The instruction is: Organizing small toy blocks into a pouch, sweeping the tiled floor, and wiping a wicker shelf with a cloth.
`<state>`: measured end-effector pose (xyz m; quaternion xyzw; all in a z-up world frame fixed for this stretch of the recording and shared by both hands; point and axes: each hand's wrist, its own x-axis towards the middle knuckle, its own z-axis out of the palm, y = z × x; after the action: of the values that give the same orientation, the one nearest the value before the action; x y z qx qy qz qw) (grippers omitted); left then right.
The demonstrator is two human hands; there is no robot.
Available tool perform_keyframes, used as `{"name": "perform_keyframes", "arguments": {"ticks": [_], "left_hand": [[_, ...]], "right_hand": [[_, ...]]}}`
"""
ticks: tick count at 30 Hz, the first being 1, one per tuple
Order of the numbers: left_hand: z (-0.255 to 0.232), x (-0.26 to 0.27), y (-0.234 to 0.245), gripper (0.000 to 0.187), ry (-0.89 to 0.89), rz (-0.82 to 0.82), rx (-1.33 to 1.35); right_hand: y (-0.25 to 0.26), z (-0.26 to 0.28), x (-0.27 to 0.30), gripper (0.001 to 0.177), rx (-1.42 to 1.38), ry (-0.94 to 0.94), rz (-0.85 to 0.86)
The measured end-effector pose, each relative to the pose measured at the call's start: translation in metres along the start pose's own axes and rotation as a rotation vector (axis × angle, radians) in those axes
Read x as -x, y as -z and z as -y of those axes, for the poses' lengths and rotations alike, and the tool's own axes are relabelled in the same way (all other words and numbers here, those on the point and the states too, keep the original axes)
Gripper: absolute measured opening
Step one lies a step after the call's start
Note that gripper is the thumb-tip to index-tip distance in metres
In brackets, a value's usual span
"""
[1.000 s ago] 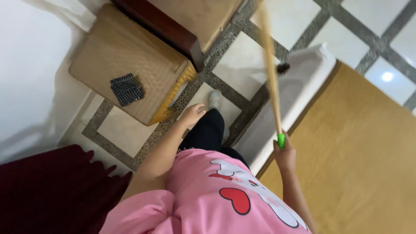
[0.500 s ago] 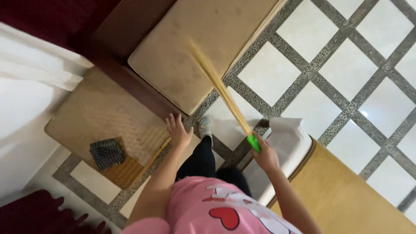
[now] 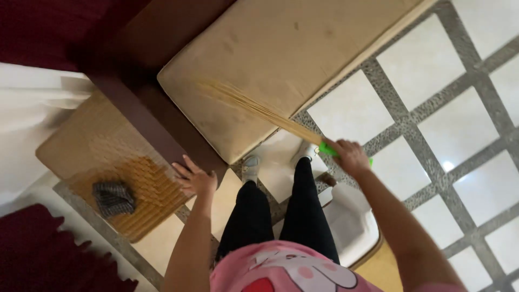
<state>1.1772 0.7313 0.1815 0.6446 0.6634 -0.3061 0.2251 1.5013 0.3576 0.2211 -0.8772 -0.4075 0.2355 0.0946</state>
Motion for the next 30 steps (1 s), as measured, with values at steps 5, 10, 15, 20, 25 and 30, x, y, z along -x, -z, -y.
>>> {"name": "perform_keyframes", "arguments": {"ticks": [5, 10, 15, 20, 25, 30], "left_hand": [[0.011, -0.001, -0.004, 0.118, -0.066, -0.078, -0.009], [0.036, -0.033, -0.025, 0.119, -0.143, -0.166, -0.249], [0.041, -0.033, -0.025, 0.117, -0.007, -0.079, -0.145], [0.008, -0.026, 0.0, 0.119, 0.197, 0.047, -0.171], [0.003, -0.053, -0.022, 0.119, 0.262, -0.088, -0.143], [-0.079, -0.052, -0.095, 0.091, -0.074, -0.066, 0.025]], "right_hand": [[0.016, -0.07, -0.159, 0.07, 0.305, 0.261, 0.176], [0.011, -0.068, -0.261, 0.067, 0.339, 0.359, -0.04], [0.012, -0.059, -0.233, 0.061, 0.163, 0.302, -0.104], [0.042, -0.102, -0.113, 0.036, -0.289, 0.139, 0.027], [0.08, -0.214, -0.009, 0.032, -0.359, -0.253, -0.149], [0.147, -0.273, 0.021, 0.029, -0.429, -0.654, -0.283]]}}
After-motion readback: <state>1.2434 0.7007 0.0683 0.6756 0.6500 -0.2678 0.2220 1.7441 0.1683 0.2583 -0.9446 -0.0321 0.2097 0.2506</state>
